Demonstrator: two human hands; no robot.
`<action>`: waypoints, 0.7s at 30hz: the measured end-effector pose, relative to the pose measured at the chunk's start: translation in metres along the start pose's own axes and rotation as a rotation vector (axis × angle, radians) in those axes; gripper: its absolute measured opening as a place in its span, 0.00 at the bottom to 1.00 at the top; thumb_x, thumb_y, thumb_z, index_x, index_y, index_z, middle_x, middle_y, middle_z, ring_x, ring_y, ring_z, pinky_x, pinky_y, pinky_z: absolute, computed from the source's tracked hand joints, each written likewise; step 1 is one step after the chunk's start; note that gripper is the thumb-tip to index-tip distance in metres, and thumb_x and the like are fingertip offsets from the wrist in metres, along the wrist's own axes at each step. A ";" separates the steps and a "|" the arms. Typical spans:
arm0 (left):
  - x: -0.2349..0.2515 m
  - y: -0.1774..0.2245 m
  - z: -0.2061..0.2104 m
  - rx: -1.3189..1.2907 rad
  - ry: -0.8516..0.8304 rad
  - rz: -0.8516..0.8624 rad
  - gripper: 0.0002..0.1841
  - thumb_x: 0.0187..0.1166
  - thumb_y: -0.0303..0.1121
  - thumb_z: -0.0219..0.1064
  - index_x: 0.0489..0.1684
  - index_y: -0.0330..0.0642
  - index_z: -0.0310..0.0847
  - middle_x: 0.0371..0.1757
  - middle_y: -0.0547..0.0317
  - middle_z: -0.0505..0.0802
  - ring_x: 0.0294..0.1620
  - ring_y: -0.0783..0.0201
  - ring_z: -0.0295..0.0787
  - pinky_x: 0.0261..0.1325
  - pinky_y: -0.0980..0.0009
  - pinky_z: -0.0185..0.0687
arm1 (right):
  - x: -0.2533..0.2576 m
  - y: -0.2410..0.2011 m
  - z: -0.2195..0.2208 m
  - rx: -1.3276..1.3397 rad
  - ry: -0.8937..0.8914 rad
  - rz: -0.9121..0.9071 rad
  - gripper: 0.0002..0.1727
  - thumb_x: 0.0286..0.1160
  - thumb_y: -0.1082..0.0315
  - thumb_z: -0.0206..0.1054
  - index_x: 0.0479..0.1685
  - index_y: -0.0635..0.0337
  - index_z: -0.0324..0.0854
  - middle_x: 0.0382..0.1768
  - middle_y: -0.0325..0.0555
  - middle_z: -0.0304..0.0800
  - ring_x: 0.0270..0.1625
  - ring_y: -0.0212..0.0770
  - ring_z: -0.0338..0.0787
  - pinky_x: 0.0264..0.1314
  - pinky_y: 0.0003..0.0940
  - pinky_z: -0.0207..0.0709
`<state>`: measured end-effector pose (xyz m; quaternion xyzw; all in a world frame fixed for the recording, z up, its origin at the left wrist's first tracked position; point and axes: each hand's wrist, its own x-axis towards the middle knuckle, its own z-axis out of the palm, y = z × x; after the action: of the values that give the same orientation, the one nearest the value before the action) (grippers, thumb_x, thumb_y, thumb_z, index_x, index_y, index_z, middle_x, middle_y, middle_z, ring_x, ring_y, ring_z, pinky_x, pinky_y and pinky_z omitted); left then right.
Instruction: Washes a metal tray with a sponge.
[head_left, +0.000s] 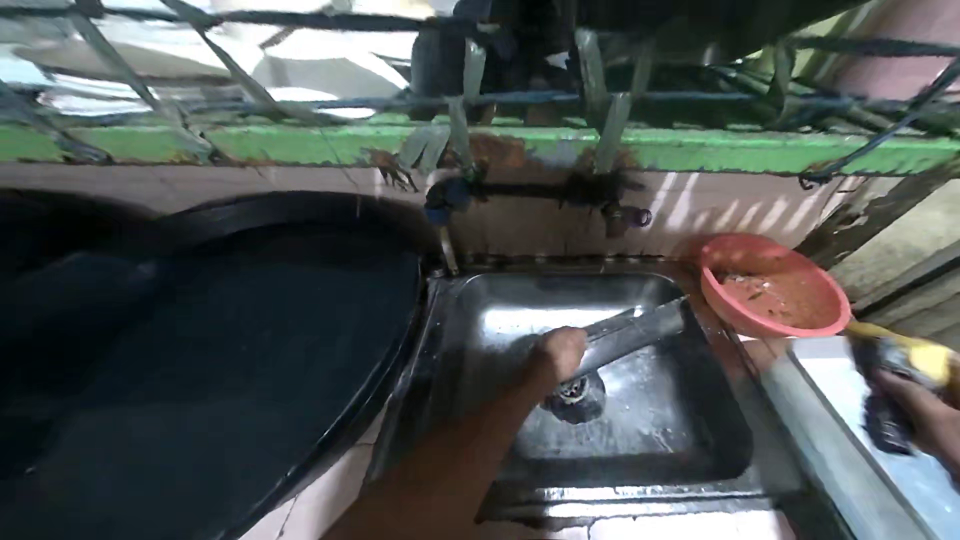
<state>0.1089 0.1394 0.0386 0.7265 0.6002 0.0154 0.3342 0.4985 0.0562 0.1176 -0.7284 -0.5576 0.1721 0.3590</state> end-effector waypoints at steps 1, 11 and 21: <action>-0.001 0.006 -0.013 -0.014 -0.010 -0.019 0.22 0.95 0.40 0.48 0.72 0.36 0.80 0.70 0.39 0.87 0.75 0.45 0.81 0.80 0.46 0.70 | 0.003 -0.018 0.020 -0.006 0.006 -0.135 0.29 0.77 0.68 0.67 0.77 0.71 0.71 0.55 0.71 0.87 0.49 0.59 0.91 0.53 0.63 0.83; -0.042 0.003 -0.008 -0.196 -0.078 -0.141 0.18 0.90 0.31 0.54 0.70 0.31 0.78 0.65 0.35 0.87 0.69 0.44 0.84 0.75 0.49 0.73 | -0.043 -0.075 0.241 -0.239 -0.289 -0.735 0.25 0.75 0.57 0.64 0.70 0.57 0.86 0.73 0.46 0.87 0.81 0.49 0.80 0.87 0.56 0.64; -0.021 -0.034 -0.005 -0.209 -0.023 -0.189 0.22 0.93 0.42 0.50 0.65 0.37 0.85 0.64 0.42 0.90 0.70 0.48 0.84 0.75 0.48 0.74 | 0.007 -0.088 0.246 -0.350 -0.485 -0.546 0.33 0.76 0.41 0.69 0.67 0.61 0.85 0.71 0.58 0.85 0.80 0.58 0.77 0.87 0.59 0.62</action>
<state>0.0721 0.1249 0.0331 0.6281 0.6573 0.0378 0.4148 0.2796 0.1547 0.0138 -0.5418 -0.8200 0.1396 0.1202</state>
